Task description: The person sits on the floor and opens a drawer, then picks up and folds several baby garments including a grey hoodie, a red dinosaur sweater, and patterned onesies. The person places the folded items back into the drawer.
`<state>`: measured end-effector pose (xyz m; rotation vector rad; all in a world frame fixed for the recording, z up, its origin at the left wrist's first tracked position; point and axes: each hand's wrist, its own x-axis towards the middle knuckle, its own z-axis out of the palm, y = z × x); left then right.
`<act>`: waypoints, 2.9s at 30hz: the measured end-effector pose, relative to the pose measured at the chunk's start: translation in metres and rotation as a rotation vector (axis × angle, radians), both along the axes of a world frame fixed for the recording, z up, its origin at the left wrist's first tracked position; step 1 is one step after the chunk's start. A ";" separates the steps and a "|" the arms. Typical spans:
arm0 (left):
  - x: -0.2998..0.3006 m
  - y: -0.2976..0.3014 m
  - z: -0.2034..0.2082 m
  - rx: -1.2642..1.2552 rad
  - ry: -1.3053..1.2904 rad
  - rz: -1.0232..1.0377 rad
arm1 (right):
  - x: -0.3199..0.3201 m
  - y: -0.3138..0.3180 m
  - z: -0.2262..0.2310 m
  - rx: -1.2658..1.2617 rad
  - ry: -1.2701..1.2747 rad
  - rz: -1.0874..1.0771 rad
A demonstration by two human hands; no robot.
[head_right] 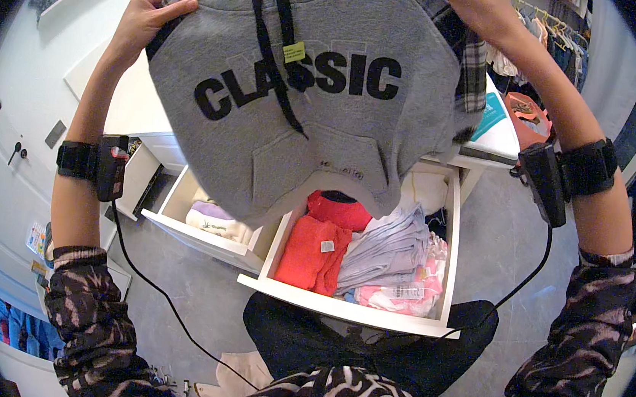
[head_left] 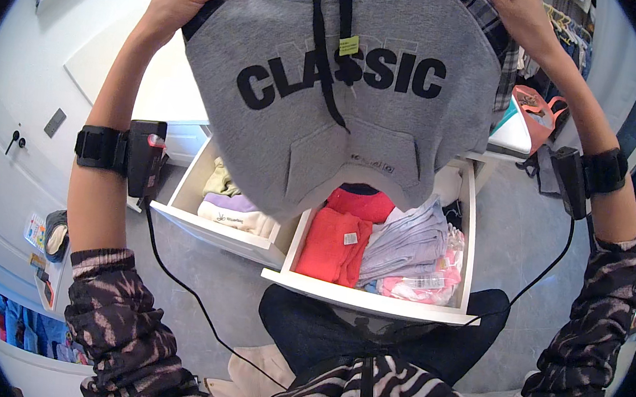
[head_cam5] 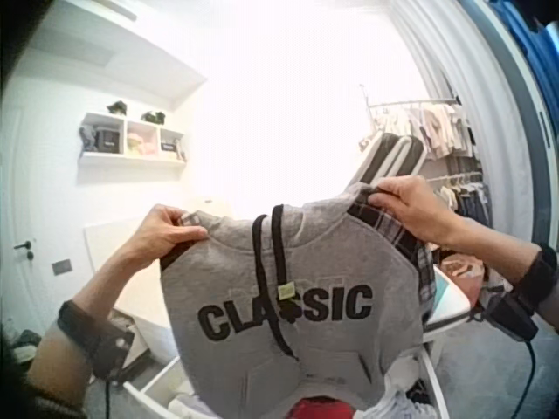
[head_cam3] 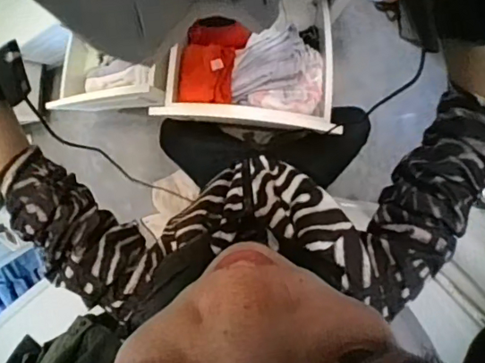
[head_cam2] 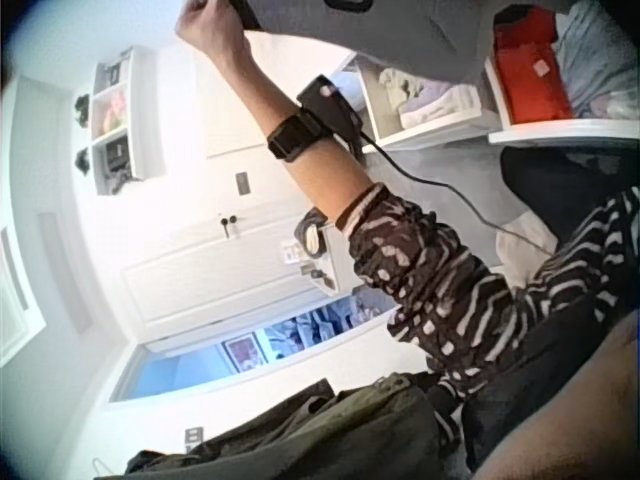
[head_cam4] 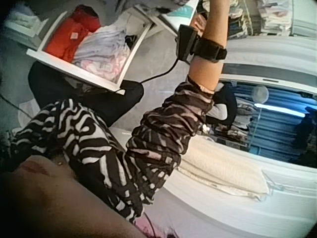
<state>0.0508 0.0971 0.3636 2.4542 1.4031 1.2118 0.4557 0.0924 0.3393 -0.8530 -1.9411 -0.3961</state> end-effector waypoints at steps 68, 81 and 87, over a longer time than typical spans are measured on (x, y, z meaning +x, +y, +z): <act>-0.045 -0.200 -0.396 -1.341 -0.444 0.368 | 0.065 -0.111 -0.328 -1.743 -0.102 -0.318; -0.027 -0.241 -0.377 -1.302 -1.083 0.249 | 0.042 -0.126 -0.315 -1.995 0.538 0.127; -0.052 -0.275 -0.383 -1.611 -1.052 -0.253 | 0.069 -0.160 -0.319 -2.344 0.176 0.151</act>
